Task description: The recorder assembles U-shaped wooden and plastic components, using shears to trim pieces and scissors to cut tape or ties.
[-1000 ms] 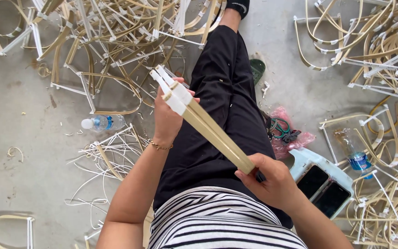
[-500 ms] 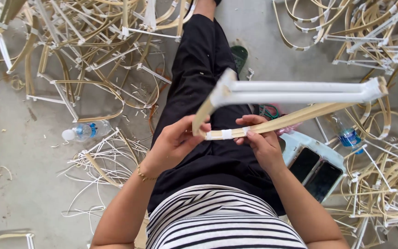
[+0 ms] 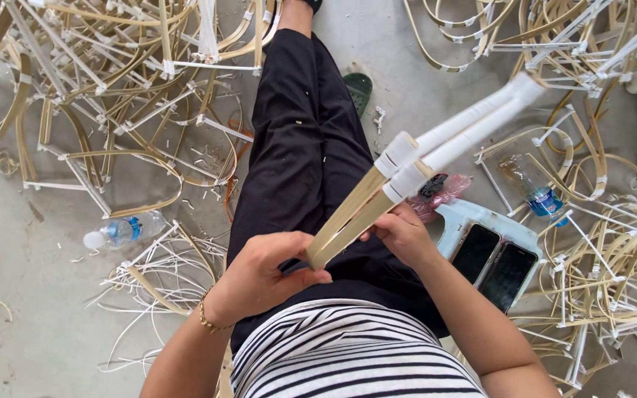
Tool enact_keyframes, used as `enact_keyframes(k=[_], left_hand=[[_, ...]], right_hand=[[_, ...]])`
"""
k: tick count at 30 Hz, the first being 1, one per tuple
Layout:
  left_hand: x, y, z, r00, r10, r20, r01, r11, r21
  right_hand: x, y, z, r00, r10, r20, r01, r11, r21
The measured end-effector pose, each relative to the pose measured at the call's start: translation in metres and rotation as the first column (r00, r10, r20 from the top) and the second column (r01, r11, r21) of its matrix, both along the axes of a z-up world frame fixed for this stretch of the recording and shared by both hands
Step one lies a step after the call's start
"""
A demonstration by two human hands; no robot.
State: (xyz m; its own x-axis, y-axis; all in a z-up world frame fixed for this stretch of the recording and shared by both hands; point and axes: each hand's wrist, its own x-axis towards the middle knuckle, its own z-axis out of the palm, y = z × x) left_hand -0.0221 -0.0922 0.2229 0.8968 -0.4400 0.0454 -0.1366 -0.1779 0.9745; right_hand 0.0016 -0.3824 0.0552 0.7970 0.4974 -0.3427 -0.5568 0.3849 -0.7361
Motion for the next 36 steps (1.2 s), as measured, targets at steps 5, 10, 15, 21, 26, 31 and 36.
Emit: enact_keyframes(k=[5,10,15,21,26,31,36], left_hand=[[0.0,-0.003,0.007,0.999,-0.043,0.009,0.043,0.999,0.007],[0.0,0.006,-0.02,0.963,-0.103,-0.249,0.115,0.993,0.031],[0.028,-0.016,-0.093,0.663,0.011,-0.748,-0.163,0.978,-0.13],[0.009,-0.039,-0.135,0.414,-0.126,-0.902,-0.174,0.961,-0.214],[0.051,-0.061,-0.108,0.203,-0.051,-0.978,-0.339,0.933,-0.119],[0.036,-0.018,-0.158,0.366,-0.073,-0.928,-0.403,0.886,-0.229],[0.03,-0.007,-0.166,0.257,-0.037,-0.966,-0.509,0.844,-0.168]], right_hand=[[0.009,0.021,0.025,1.0,0.024,-0.015,-0.024,1.0,0.009],[0.024,0.002,-0.002,0.996,-0.089,0.028,0.093,0.96,-0.266],[0.042,0.022,0.015,0.99,-0.048,0.13,0.106,0.868,-0.485],[0.039,0.024,-0.023,0.976,-0.002,0.216,0.085,0.923,-0.376],[0.072,-0.04,-0.127,0.979,0.002,0.205,0.069,0.938,-0.339],[0.066,-0.128,-0.245,0.958,0.047,0.283,0.275,0.126,-0.953],[0.063,-0.134,-0.241,0.989,0.081,-0.127,-0.099,-0.288,-0.953]])
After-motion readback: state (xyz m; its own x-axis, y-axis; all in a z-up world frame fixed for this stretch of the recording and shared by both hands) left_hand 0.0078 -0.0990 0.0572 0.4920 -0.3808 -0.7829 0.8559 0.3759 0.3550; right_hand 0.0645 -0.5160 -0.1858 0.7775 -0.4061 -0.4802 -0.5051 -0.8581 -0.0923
